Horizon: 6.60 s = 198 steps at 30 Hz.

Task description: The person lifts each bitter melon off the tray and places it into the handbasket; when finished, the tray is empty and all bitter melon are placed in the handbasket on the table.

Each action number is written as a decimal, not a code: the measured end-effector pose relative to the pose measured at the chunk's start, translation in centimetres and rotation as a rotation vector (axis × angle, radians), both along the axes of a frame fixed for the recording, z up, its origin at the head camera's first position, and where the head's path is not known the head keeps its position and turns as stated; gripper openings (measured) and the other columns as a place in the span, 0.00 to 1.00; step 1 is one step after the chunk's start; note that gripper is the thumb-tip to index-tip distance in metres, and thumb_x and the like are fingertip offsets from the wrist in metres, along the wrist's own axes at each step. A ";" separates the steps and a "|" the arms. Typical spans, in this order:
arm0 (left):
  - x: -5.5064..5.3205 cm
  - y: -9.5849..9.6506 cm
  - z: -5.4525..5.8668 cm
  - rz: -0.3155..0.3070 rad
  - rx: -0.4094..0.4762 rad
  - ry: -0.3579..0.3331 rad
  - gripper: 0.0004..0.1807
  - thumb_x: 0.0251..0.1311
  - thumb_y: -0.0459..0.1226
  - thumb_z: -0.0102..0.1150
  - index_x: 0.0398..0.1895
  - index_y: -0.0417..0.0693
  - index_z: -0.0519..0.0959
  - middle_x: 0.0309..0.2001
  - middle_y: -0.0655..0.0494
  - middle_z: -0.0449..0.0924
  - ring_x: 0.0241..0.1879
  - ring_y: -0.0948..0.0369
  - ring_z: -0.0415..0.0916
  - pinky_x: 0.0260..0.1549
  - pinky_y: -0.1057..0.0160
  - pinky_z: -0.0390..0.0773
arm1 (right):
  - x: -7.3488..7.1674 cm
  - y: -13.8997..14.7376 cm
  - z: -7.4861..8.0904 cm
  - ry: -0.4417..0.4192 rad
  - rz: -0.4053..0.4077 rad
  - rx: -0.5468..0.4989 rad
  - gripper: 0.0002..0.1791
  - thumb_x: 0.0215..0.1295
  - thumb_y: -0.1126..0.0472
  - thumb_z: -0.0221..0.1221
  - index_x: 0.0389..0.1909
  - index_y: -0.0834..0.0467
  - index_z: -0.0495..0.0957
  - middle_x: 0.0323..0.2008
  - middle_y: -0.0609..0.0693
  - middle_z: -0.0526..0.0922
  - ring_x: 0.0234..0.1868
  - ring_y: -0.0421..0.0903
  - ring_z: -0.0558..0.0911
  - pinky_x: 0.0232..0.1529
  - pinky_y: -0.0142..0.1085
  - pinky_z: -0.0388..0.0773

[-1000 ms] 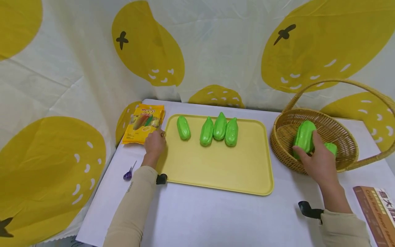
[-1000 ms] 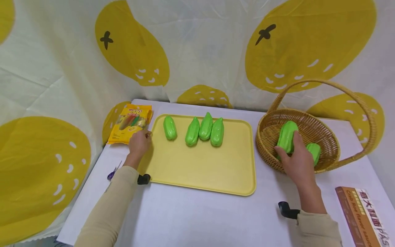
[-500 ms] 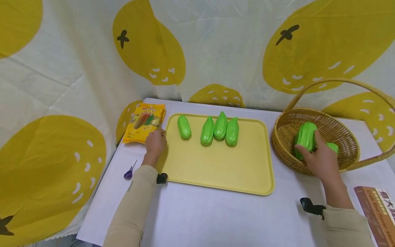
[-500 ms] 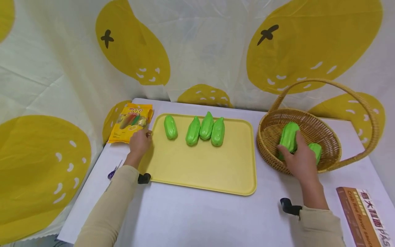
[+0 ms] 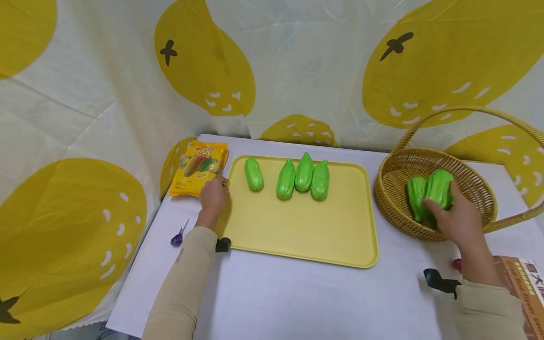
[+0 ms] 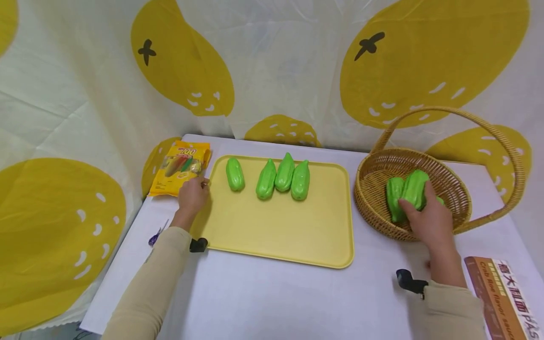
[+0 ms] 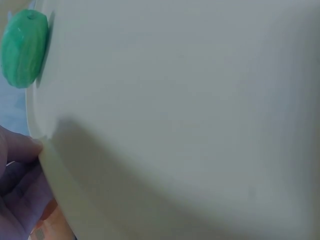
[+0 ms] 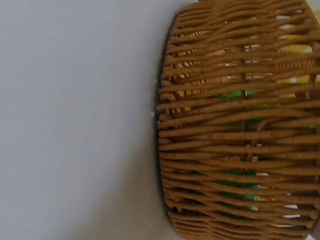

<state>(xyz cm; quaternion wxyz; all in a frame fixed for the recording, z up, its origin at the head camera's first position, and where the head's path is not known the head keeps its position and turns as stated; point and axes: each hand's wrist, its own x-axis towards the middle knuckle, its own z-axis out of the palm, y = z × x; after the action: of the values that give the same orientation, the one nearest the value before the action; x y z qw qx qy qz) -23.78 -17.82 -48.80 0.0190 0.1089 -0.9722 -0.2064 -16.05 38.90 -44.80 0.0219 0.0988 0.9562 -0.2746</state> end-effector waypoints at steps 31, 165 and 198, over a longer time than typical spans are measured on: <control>0.0 0.0 0.1 0.015 0.011 -0.032 0.14 0.72 0.35 0.55 0.55 0.46 0.85 0.53 0.43 0.87 0.51 0.39 0.83 0.50 0.42 0.81 | -0.2 1.3 0.6 -0.064 -0.038 0.041 0.49 0.77 0.47 0.50 0.79 0.69 0.32 0.61 0.84 0.61 0.47 0.71 0.66 0.40 0.59 0.69; -0.2 -0.1 0.0 0.018 0.008 -0.003 0.14 0.72 0.35 0.52 0.53 0.46 0.86 0.51 0.42 0.87 0.48 0.39 0.84 0.45 0.41 0.82 | -5.3 -20.8 -2.6 -0.054 0.427 -0.203 0.49 0.73 0.56 0.60 0.82 0.64 0.40 0.79 0.75 0.43 0.79 0.73 0.49 0.75 0.67 0.51; 0.1 0.1 0.1 0.003 0.010 0.020 0.14 0.72 0.34 0.53 0.53 0.45 0.86 0.50 0.42 0.88 0.46 0.39 0.84 0.45 0.41 0.82 | -6.3 -21.6 -3.4 -0.064 0.458 -0.145 0.44 0.76 0.59 0.57 0.81 0.65 0.42 0.77 0.79 0.38 0.72 0.78 0.61 0.70 0.68 0.61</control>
<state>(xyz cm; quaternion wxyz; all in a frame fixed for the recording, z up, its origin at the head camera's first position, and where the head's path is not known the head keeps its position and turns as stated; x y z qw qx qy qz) -23.66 -17.72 -48.65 0.0286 0.1084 -0.9708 -0.2123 -22.32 17.29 -48.20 0.1207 -0.1138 0.9303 -0.3272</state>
